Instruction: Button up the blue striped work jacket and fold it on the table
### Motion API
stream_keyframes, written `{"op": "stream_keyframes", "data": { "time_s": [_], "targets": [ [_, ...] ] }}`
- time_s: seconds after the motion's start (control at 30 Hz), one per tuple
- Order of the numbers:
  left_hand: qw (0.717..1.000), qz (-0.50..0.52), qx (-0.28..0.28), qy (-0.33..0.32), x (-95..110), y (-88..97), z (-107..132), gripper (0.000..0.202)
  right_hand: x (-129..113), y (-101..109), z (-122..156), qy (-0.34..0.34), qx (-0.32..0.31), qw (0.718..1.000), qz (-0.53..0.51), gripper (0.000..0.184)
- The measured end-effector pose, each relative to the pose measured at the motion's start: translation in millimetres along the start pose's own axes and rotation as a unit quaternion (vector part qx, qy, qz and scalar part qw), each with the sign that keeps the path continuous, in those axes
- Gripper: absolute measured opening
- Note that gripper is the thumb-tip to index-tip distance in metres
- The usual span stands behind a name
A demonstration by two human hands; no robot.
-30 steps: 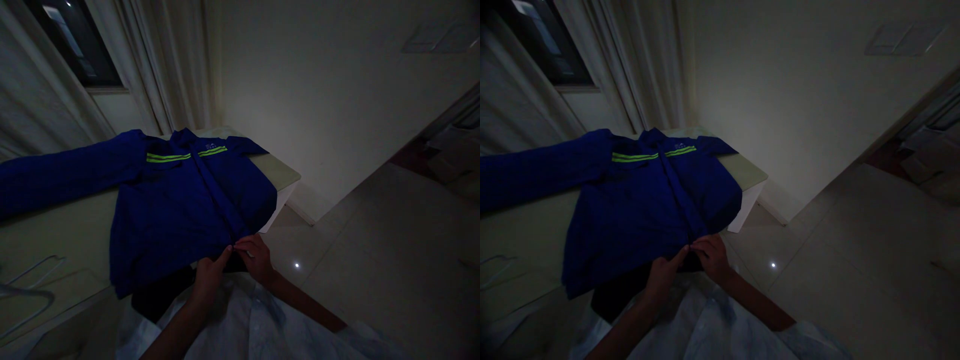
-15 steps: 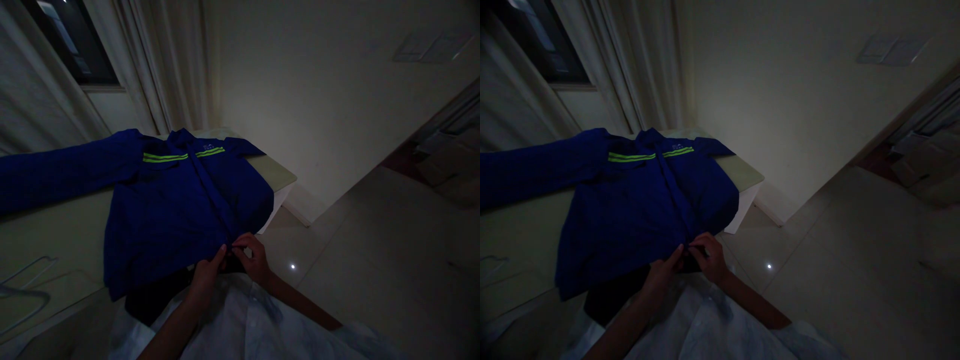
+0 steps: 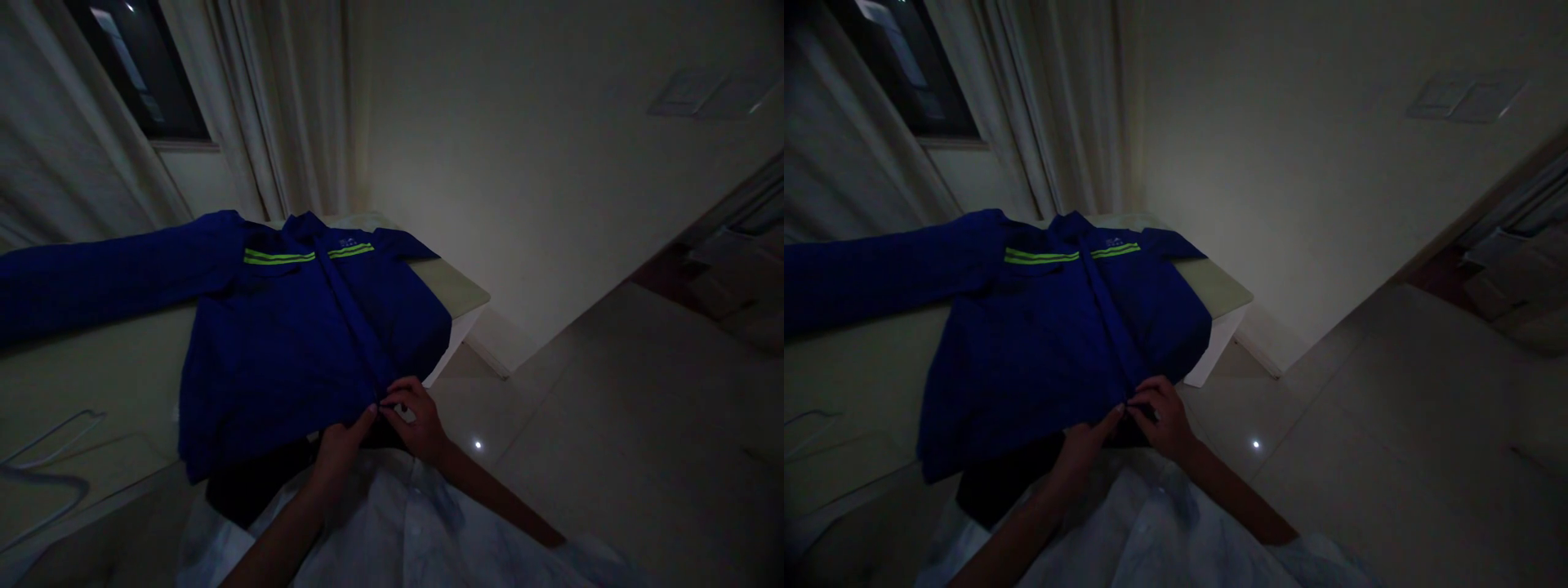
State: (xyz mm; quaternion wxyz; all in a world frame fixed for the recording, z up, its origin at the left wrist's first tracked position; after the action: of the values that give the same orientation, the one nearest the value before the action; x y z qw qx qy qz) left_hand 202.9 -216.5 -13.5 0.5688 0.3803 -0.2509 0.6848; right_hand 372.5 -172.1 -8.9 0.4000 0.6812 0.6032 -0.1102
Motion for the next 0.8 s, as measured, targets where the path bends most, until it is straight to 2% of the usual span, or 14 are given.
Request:
{"op": "stream_keyframes", "data": {
  "time_s": [0.1, 0.3, 0.47, 0.67, 0.8],
  "targets": [
    [0.999, -0.026, -0.031, -0.017, 1.0, 0.6, -3.2, 0.054, 1.4, 5.6, -7.8, -0.008, -0.018, 1.0, -0.011, 0.003],
    [0.995, -0.031, -0.044, -0.088, 5.8, 1.0, -5.8, 0.037, 5.2, 9.2, -27.2, -0.036, -0.105, 0.993, 0.031, 0.009],
    [0.991, -0.03, -0.047, -0.122, 2.8, 2.6, -10.3, 0.033, 11.3, 2.9, -33.0, -0.056, -0.119, 0.99, 0.052, 0.014],
    [0.991, -0.015, -0.057, -0.117, 7.4, 6.9, -10.8, 0.033, 10.0, 3.8, -43.2, -0.042, -0.128, 0.989, 0.067, 0.013],
    [0.993, 0.003, -0.054, -0.101, 11.1, 9.5, -8.0, 0.029, 10.1, 6.1, -48.0, -0.069, -0.126, 0.989, 0.044, 0.011]
  ]
}}
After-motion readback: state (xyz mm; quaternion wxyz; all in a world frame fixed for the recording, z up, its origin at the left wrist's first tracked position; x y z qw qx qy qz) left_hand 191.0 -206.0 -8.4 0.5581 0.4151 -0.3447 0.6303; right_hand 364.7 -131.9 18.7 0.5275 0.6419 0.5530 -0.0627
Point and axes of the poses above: each hand's wrist, its own z-axis away from the middle knuckle, its own y-axis out of the back of the hand, x = y × z, the point moved 4 cm from there along -z, towards the middle knuckle, and after that the axes turned 8 degrees about y, right-handed, at the moved point
